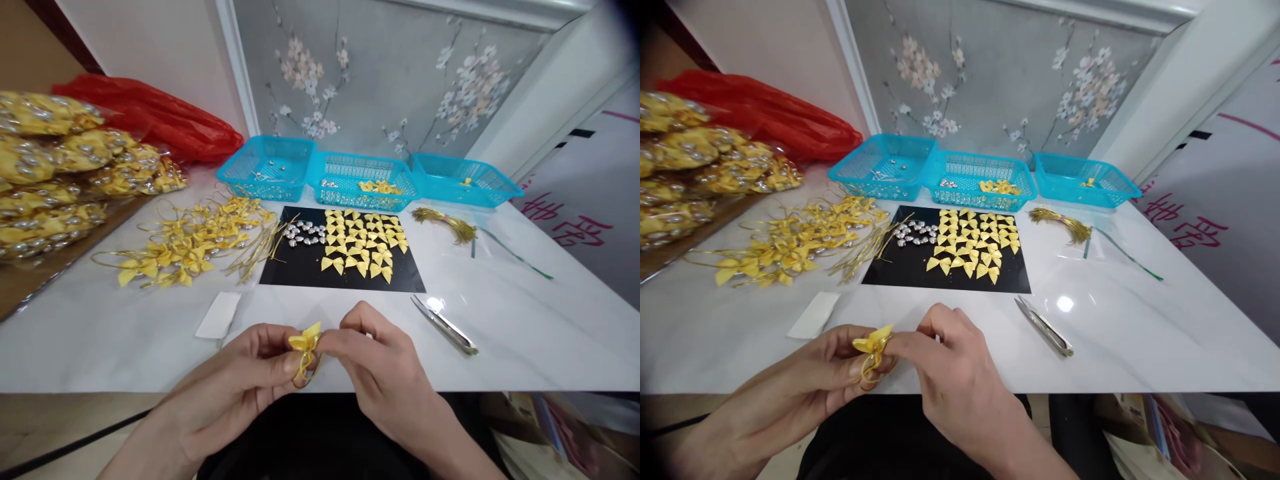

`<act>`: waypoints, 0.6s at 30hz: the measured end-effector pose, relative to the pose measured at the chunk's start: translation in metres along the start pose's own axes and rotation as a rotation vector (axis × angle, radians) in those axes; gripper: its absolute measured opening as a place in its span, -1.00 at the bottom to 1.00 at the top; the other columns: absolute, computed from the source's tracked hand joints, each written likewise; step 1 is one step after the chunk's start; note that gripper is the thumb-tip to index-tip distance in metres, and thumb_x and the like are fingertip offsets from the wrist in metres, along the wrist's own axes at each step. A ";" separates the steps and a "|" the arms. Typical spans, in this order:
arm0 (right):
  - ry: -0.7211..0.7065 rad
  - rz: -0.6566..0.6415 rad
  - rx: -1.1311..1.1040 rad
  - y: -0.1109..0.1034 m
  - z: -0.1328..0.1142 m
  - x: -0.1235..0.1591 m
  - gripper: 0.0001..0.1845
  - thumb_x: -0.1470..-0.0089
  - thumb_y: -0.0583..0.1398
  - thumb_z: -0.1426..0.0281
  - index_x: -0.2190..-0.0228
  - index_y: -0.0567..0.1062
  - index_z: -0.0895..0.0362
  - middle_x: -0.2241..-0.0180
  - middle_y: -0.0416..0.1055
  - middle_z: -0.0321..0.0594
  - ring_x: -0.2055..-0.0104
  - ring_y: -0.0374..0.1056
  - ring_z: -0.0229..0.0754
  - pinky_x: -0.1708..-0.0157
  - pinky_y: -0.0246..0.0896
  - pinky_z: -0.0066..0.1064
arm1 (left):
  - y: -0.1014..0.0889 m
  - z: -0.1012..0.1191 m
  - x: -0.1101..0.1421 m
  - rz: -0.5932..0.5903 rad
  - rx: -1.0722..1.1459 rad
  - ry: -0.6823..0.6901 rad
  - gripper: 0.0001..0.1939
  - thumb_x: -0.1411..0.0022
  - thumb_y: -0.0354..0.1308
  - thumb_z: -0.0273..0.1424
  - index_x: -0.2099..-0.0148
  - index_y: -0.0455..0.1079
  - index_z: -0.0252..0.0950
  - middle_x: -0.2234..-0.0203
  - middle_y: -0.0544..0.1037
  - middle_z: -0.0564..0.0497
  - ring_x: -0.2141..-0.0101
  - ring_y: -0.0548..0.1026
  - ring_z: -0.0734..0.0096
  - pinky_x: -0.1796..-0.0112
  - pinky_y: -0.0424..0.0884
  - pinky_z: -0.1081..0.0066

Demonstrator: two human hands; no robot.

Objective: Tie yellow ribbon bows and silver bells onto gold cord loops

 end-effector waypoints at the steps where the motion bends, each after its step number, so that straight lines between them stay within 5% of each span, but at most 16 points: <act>1: -0.008 0.000 0.013 0.000 -0.001 0.000 -0.58 -0.17 0.07 0.73 0.16 0.57 0.07 0.39 0.21 -0.29 0.38 0.22 -0.25 0.41 0.20 -0.43 | 0.000 0.000 0.000 -0.001 0.000 -0.004 -0.80 0.11 0.54 -0.50 0.37 0.65 -0.40 0.49 0.58 0.00 0.46 0.48 0.55 0.37 0.46 0.63; 12: -0.122 0.030 0.162 0.001 -0.016 -0.001 -0.64 -0.21 0.03 0.70 0.21 0.55 0.14 0.45 0.22 -0.27 0.41 0.18 -0.22 0.43 0.14 -0.39 | -0.010 -0.004 0.002 0.065 -0.020 -0.020 -0.78 0.15 0.55 -0.50 0.38 0.65 -0.38 0.47 0.60 -0.01 0.43 0.51 0.51 0.36 0.48 0.61; 18: -0.104 0.048 0.097 0.002 -0.010 0.000 -0.80 -0.26 0.11 0.60 0.25 0.51 0.16 0.41 0.37 -0.24 0.39 0.29 -0.22 0.37 0.27 -0.40 | -0.015 0.000 0.001 0.121 -0.171 0.013 -0.74 0.14 0.54 -0.41 0.33 0.64 -0.30 0.41 0.59 0.00 0.36 0.50 0.42 0.28 0.46 0.53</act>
Point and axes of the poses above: each hand's wrist, its own x-axis away from the middle knuckle, its own y-axis out of the palm, z = x × y, the point moved 9 cm from there along -x, towards the middle knuckle
